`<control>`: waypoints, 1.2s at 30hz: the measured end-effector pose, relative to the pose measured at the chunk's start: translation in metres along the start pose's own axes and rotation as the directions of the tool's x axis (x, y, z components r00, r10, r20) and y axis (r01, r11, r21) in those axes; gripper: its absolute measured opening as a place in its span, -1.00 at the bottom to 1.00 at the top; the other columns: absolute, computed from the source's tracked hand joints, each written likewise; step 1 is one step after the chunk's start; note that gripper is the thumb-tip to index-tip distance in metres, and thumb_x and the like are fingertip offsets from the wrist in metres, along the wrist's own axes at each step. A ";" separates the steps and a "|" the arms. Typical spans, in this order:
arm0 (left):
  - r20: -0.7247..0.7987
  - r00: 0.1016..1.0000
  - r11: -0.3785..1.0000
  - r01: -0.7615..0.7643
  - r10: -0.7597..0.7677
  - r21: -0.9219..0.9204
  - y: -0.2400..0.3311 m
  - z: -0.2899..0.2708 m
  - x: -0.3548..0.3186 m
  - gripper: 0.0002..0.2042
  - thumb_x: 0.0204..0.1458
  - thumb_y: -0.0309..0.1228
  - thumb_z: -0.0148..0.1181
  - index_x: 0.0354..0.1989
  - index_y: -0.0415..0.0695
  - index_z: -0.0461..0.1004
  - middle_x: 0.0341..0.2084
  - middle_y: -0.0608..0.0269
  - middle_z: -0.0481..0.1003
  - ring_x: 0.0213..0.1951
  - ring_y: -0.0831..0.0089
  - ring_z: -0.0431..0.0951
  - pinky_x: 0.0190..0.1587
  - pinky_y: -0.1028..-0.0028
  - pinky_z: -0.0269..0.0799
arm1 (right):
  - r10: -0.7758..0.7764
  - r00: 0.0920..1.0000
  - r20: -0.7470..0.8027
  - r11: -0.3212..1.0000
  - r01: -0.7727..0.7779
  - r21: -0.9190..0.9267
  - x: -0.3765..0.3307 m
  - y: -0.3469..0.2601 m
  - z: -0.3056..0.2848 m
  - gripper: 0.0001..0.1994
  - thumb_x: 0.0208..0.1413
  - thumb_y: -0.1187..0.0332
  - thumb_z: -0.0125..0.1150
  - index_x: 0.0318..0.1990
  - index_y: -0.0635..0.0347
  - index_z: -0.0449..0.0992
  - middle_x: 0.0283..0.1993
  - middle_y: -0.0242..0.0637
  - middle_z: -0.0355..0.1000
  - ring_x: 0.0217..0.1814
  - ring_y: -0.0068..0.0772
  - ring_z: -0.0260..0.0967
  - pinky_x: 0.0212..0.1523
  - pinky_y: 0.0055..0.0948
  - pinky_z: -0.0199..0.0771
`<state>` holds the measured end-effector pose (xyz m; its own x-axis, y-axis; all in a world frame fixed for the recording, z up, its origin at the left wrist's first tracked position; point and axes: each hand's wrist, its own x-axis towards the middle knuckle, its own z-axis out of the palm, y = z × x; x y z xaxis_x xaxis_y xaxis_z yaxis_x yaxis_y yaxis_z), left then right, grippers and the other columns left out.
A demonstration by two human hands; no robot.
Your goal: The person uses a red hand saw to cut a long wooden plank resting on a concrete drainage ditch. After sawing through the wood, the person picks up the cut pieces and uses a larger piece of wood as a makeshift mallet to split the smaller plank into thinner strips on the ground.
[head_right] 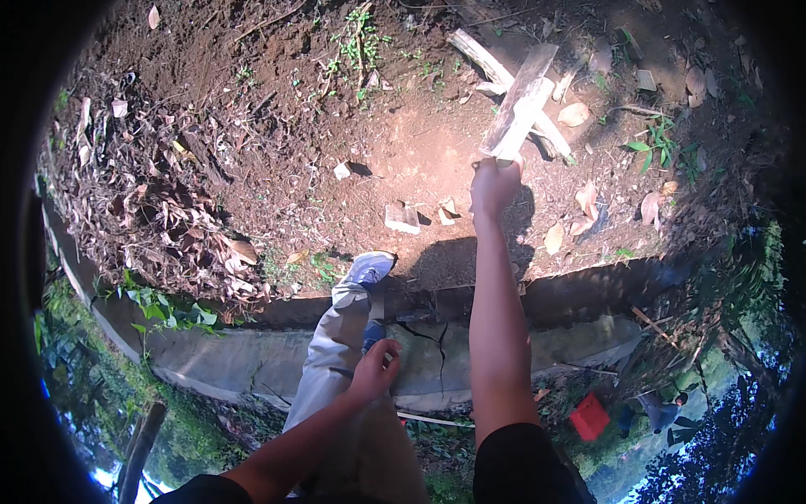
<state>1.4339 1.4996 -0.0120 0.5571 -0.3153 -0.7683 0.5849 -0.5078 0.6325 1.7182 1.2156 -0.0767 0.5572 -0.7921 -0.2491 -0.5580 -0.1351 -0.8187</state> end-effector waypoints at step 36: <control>-0.021 1.000 1.000 0.009 -0.009 -0.018 0.006 -0.008 0.005 -0.73 0.07 -0.47 0.16 -0.04 -0.10 0.41 -0.25 0.22 0.52 -0.35 0.34 0.58 -0.26 0.36 0.51 | -0.365 0.917 -0.162 0.931 0.364 -0.033 -0.025 -0.050 -0.029 -0.77 0.04 0.53 0.18 -0.17 0.45 0.37 -0.46 -0.11 0.49 -0.45 -0.26 0.47 -0.39 -0.33 0.46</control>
<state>1.4457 1.5012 -0.0113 0.5640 -0.2938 -0.7717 0.6005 -0.4956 0.6275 1.7143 1.2252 -0.0151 0.6148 -0.7735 0.1540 -0.3369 -0.4341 -0.8355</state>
